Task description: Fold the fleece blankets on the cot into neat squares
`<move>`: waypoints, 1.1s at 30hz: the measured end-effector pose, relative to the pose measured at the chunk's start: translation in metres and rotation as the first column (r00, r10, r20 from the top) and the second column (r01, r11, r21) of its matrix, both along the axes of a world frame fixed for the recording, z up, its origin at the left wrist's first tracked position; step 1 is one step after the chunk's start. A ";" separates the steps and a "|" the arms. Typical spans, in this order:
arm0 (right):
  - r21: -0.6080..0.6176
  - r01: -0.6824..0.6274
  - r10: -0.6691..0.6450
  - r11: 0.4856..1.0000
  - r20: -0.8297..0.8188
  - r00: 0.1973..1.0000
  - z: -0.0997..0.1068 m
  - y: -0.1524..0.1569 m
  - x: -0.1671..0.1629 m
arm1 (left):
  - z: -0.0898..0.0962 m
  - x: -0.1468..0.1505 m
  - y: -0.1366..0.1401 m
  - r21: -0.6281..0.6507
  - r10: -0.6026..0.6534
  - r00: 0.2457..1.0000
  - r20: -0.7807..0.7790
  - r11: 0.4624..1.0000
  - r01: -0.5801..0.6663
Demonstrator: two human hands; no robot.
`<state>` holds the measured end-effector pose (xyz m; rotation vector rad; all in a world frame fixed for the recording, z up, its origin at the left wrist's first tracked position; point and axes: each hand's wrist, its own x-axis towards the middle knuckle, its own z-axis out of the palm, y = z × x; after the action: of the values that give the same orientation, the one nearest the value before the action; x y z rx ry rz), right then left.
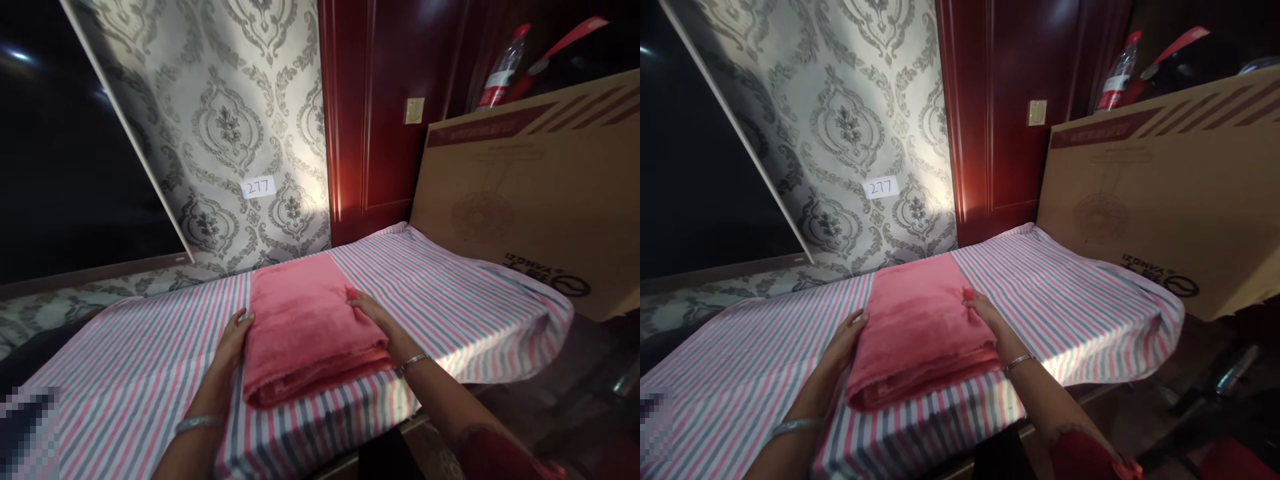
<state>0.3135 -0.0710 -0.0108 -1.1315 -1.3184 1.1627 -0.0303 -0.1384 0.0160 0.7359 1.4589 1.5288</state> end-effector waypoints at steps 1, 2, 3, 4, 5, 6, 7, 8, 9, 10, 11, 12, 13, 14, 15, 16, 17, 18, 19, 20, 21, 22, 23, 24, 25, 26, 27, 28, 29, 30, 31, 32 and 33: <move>0.002 0.017 -0.017 1.000 0.004 1.000 -0.008 -0.003 0.003 | -0.001 0.001 -0.002 -0.007 0.003 1.000 0.014 1.000 -0.003; 0.012 0.034 -0.035 0.999 0.005 0.999 -0.013 -0.004 0.005 | -0.002 0.002 -0.005 -0.011 0.007 1.000 0.028 1.000 -0.007; 0.019 0.055 -0.056 0.998 0.011 0.998 -0.016 -0.002 0.005 | -0.002 0.004 -0.008 -0.007 0.008 0.999 0.042 1.000 -0.007; 0.026 0.076 -0.076 0.997 0.019 0.997 -0.017 0.002 0.005 | -0.001 0.006 -0.011 -0.001 0.002 0.998 0.056 1.000 -0.002; 0.025 0.095 -0.096 0.995 0.028 0.995 -0.018 0.007 0.004 | -0.001 0.008 -0.016 0.005 -0.014 0.997 0.070 1.000 0.014; 0.021 0.113 -0.114 0.993 0.037 0.993 -0.018 0.013 0.003 | 0.000 0.010 -0.021 0.005 -0.036 0.996 0.084 0.999 0.036; 0.017 0.131 -0.131 0.991 0.046 0.990 -0.018 0.018 0.003 | 0.001 0.012 -0.026 0.000 -0.057 0.994 0.098 0.998 0.058; 0.011 0.148 -0.148 0.989 0.055 0.987 -0.019 0.022 0.004 | 0.002 0.015 -0.032 -0.006 -0.078 0.990 0.115 0.997 0.080; 0.006 0.165 -0.165 0.986 0.067 0.984 -0.020 0.024 0.006 | 0.003 0.017 -0.038 -0.012 -0.093 0.986 0.136 0.995 0.096; 0.002 0.182 -0.181 0.983 0.078 0.980 -0.022 0.023 0.009 | 0.003 0.020 -0.045 -0.015 -0.094 0.983 0.158 0.995 0.098; -0.002 0.195 -0.194 0.981 0.094 0.977 -0.024 0.021 0.014 | 0.004 0.023 -0.051 -0.017 -0.082 0.981 0.178 0.996 0.086; -0.005 0.200 -0.198 0.980 0.115 0.973 -0.026 0.017 0.018 | 0.004 0.027 -0.058 -0.021 -0.064 0.979 0.193 0.997 0.069; -0.009 0.196 -0.192 0.981 0.140 0.971 -0.027 0.013 0.022 | 0.004 0.031 -0.064 -0.028 -0.049 0.977 0.210 0.998 0.056; -0.019 0.180 -0.174 0.984 0.163 0.971 -0.026 0.008 0.026 | 0.004 0.035 -0.071 -0.034 -0.039 0.972 0.232 0.998 0.048; -0.036 0.153 -0.144 0.988 0.180 0.973 -0.025 0.004 0.029 | 0.004 0.039 -0.077 -0.035 -0.039 0.965 0.260 0.998 0.050; -0.057 0.113 -0.101 0.992 0.184 0.978 -0.023 0.000 0.031 | 0.004 0.043 -0.083 -0.029 -0.049 0.955 0.293 0.998 0.060; -0.080 0.064 -0.049 0.995 0.176 0.983 -0.020 -0.004 0.032 | 0.003 0.048 -0.090 -0.019 -0.062 0.942 0.329 0.997 0.072; -0.097 0.012 0.004 0.995 0.162 0.987 -0.017 -0.006 0.032 | 0.002 0.052 -0.096 -0.004 -0.071 0.929 0.362 0.997 0.078; -0.102 -0.037 0.052 0.994 0.153 0.987 -0.014 -0.008 0.031 | 0.001 0.057 -0.103 0.013 -0.069 0.919 0.389 0.998 0.069; -0.095 -0.077 0.091 0.992 0.151 0.984 -0.011 -0.009 0.030 | -0.001 0.062 -0.109 0.031 -0.060 0.910 0.411 0.998 0.052; -0.080 -0.109 0.120 0.991 0.151 0.981 -0.008 -0.010 0.029 | -0.002 0.067 -0.115 0.050 -0.051 0.900 0.432 0.998 0.033; -0.067 -0.135 0.143 0.989 0.148 0.979 -0.006 -0.011 0.029 | -0.004 0.072 -0.120 0.070 -0.048 0.890 0.453 0.997 0.018; -0.063 -0.158 0.165 0.985 0.134 0.977 -0.003 -0.011 0.028 | -0.005 0.076 -0.125 0.089 -0.052 0.881 0.470 0.996 0.012; -0.070 -0.184 0.191 0.980 0.107 0.976 -0.001 -0.012 0.028 | -0.006 0.081 -0.128 0.102 -0.062 0.874 0.482 0.995 0.014; -0.086 -0.213 0.219 0.973 0.071 0.973 0.001 -0.014 0.028 | -0.006 0.085 -0.129 0.109 -0.070 0.870 0.487 0.994 0.019; -0.103 -0.237 0.242 0.966 0.034 0.970 0.005 -0.016 0.027 | -0.005 0.087 -0.128 0.109 -0.074 0.871 0.486 0.994 0.024; -0.115 -0.252 0.254 0.961 -0.003 0.967 0.009 -0.020 0.026 | -0.004 0.088 -0.126 0.109 -0.070 0.875 0.479 0.994 0.020; -0.124 -0.253 0.250 0.959 -0.039 0.968 0.014 -0.025 0.022 | -0.001 0.087 -0.122 0.113 -0.058 0.882 0.467 0.994 0.006; -0.128 -0.239 0.231 0.962 -0.077 0.970 0.019 -0.032 0.017 | 0.003 0.083 -0.117 0.124 -0.039 0.890 0.453 0.992 -0.019; -0.125 -0.217 0.202 0.968 -0.123 0.972 0.025 -0.042 0.009 | 0.008 0.077 -0.112 0.137 -0.012 0.898 0.440 0.989 -0.054; -0.121 -0.196 0.173 0.973 -0.179 0.969 0.029 -0.055 -0.001 | 0.013 0.068 -0.107 0.156 0.023 0.904 0.426 0.983 -0.099; -0.112 -0.178 0.146 0.978 -0.244 0.959 0.033 -0.070 -0.014 | 0.019 0.057 -0.103 0.181 0.066 0.910 0.410 0.972 -0.152; -0.096 -0.173 0.133 0.980 -0.322 0.937 0.035 -0.087 -0.028 | 0.024 0.044 -0.100 0.203 0.115 0.912 0.394 0.957 -0.209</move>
<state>0.2853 -0.1579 0.0238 -0.8944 -1.1132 1.4902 0.0139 -0.2385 0.0402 0.4264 1.0757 1.8813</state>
